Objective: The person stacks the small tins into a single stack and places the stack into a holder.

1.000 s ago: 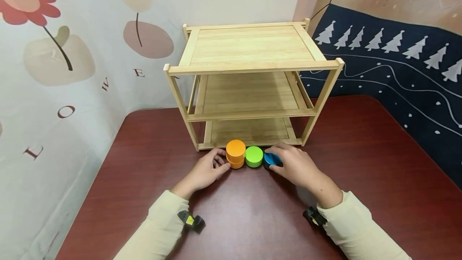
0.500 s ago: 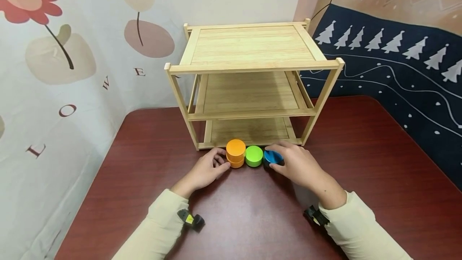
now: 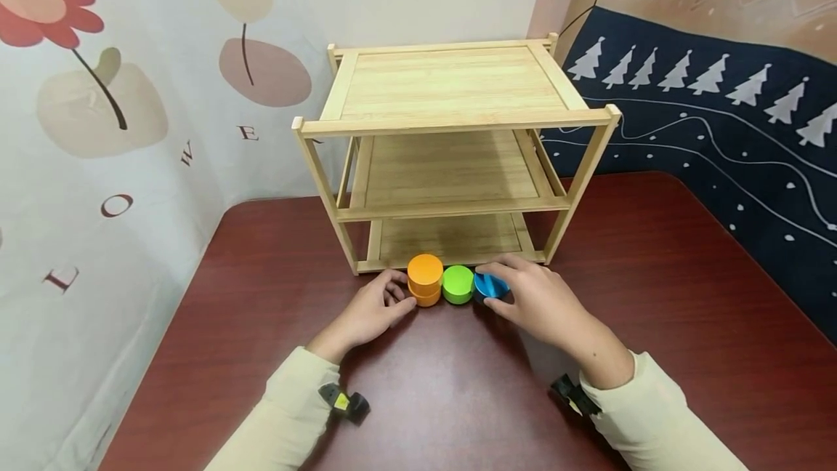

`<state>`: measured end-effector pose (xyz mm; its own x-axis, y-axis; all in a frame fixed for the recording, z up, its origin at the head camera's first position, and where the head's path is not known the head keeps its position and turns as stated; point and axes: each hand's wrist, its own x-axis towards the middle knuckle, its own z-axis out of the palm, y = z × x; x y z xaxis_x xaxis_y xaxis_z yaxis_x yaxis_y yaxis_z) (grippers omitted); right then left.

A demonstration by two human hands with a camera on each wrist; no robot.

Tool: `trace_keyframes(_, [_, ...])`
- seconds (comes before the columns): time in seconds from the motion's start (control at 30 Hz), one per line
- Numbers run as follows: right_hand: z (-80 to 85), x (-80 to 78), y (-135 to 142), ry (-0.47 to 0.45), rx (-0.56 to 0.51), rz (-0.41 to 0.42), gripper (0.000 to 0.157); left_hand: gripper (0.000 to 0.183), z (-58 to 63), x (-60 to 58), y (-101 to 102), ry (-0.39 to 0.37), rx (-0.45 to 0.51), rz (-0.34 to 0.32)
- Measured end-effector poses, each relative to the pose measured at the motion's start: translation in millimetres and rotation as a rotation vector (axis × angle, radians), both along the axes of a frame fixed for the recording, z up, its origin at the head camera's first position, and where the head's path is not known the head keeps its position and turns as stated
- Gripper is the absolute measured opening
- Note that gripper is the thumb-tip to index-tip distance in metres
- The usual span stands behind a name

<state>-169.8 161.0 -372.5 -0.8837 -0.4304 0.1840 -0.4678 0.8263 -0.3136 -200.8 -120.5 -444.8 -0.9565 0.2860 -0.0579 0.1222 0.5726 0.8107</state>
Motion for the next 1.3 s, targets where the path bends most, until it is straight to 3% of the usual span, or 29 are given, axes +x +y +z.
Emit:
trace_keyframes(0.43, [-7.2,6.1,-4,0.03,-0.026,0.033,0.046,0.034,-5.6,7.5,0,0.002,0.002,0.014])
trace_keyframes(1.03, [-5.2,9.8,-13,0.152,-0.087,0.07,0.048,0.036,-0.4,1.3,1,0.019,-0.003,-0.005])
trace_keyframes(1.3, [-5.1,9.9,-17,0.156,-0.121,0.084,0.048,0.037,0.2,-0.5,-1,0.023,-0.023,-0.009])
